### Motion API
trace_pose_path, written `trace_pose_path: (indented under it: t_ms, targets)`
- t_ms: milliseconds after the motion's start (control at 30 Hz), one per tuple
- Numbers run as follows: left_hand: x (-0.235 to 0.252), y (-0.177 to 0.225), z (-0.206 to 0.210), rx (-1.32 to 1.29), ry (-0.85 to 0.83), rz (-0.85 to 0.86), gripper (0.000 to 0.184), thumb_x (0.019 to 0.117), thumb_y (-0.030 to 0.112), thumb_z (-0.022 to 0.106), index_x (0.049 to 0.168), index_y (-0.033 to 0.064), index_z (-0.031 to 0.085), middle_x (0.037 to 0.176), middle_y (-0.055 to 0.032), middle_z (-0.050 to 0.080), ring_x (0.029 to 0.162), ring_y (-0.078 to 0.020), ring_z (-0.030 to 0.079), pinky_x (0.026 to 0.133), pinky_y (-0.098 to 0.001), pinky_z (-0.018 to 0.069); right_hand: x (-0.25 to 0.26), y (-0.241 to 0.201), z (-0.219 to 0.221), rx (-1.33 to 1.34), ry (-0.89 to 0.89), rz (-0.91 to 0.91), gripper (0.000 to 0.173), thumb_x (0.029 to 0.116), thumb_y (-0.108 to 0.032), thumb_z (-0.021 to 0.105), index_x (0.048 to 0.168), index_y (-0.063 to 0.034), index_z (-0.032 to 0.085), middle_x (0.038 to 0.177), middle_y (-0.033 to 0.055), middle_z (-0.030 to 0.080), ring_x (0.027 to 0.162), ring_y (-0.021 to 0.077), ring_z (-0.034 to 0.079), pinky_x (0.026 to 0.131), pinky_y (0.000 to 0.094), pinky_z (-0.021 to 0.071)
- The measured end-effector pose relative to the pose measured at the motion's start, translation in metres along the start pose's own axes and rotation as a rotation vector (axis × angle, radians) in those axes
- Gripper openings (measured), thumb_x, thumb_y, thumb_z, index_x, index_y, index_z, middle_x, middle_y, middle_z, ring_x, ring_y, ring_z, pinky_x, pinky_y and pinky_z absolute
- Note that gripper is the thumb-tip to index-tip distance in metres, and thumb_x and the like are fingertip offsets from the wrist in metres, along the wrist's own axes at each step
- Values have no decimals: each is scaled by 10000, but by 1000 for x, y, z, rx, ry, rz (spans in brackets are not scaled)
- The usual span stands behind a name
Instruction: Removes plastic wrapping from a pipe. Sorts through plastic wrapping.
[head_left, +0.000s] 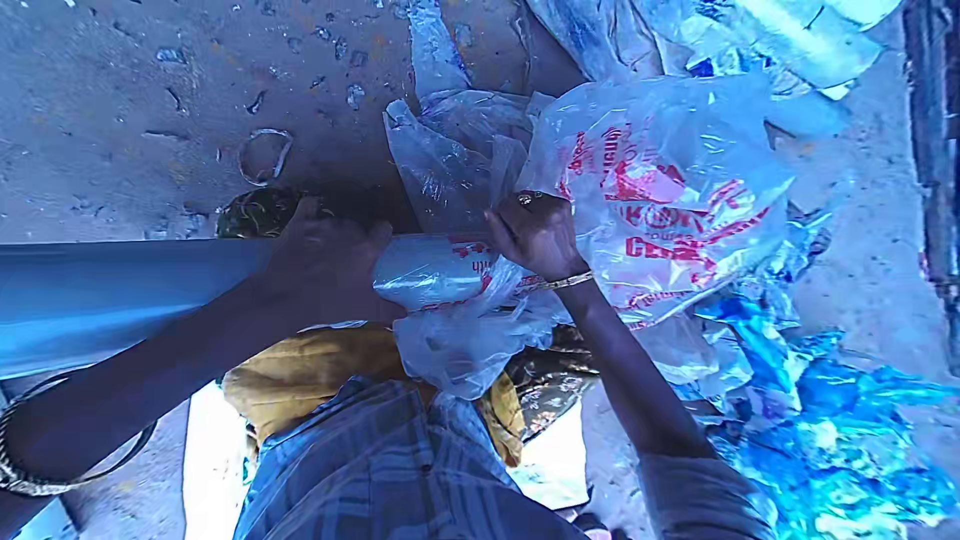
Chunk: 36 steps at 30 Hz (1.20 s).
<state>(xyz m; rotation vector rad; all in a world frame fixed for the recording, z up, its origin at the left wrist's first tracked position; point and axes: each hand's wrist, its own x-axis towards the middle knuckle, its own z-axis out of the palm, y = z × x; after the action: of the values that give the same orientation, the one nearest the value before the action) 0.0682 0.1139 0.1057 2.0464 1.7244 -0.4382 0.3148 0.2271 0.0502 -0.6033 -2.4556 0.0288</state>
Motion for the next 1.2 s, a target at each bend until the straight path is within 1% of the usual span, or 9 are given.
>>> trace_pose_path:
  t_ms: [133, 267, 367, 467, 567, 667, 833, 967, 1200]
  targets:
    - [-49, 2, 68, -74, 303, -58, 988, 573, 957, 601, 1124, 143, 705, 692, -58, 669, 699, -275, 665, 952, -624, 417, 18, -20, -23, 110, -127, 186, 314, 936, -332, 710, 997, -24, 709, 795, 130, 694, 729, 263, 699, 678, 445, 566]
    - [-80, 11, 109, -184, 114, -200, 1074, 605, 830, 703, 1324, 40, 592, 939, -261, 719, 861, -507, 696, 924, -795, 405, 11, 5, -51, -365, -460, 342, 1064, 703, -462, 912, 1585, -159, 398, 1628, 349, 222, 1526, 527, 182, 1203, 700, 116]
    - [-101, 21, 115, -235, 148, -317, 1056, 576, 681, 865, 1377, 53, 585, 1011, -265, 713, 936, -494, 694, 950, -741, 418, -19, 53, -64, -469, -577, 472, 694, 810, -336, 855, 1319, 59, 598, 1109, 343, 658, 1091, 516, 631, 1075, 660, 361]
    - [-105, 26, 125, -201, 339, -319, 1079, 509, 708, 823, 1288, -12, 628, 977, -307, 688, 915, -526, 681, 856, -733, 439, -8, 82, -97, -666, -432, 229, 108, 911, 11, 598, 837, 56, 663, 622, 204, 619, 616, 407, 648, 914, 658, 410]
    - [-91, 12, 107, -343, 89, -299, 1037, 652, 646, 863, 1401, -2, 556, 1224, -369, 625, 1129, -596, 600, 929, -784, 403, 49, 56, -140, -321, -545, 204, 481, 725, 10, 782, 1195, -54, 702, 1117, 268, 665, 1109, 514, 602, 1036, 722, 316]
    - [-59, -4, 77, -488, -167, -150, 1061, 785, 689, 753, 1534, 16, 418, 1445, -425, 440, 1324, -651, 421, 1014, -816, 320, 78, 47, -191, 190, -616, 439, 1151, 664, -241, 917, 1623, -138, 289, 1696, 215, 127, 1564, 378, 155, 1217, 543, 273]
    - [22, 30, 53, -593, -163, 71, 1004, 768, 396, 899, 1500, -82, 405, 1420, -364, 497, 1329, -515, 494, 1089, -667, 390, -49, 81, -221, 297, -43, 1040, 462, 995, -87, 595, 1423, 35, 469, 1298, 155, 638, 1078, 134, 682, 917, 302, 571]
    - [72, 11, 50, -917, -367, 174, 369, 949, 123, 727, 1218, -92, 596, 1134, -197, 640, 1048, -231, 595, 977, -421, 469, -157, 75, -180, 245, -583, 1358, 366, 966, -72, 702, 1270, 120, 635, 1311, 300, 629, 1249, 372, 590, 1104, 461, 416]
    - [71, 0, 62, -1040, -467, 152, 312, 952, 44, 677, 1238, -1, 560, 1030, -43, 622, 910, -62, 597, 843, -251, 511, -127, 46, -71, 112, -760, 1457, 549, 1051, -195, 553, 1502, 83, 410, 1489, 297, 498, 1405, 385, 481, 1180, 518, 342]
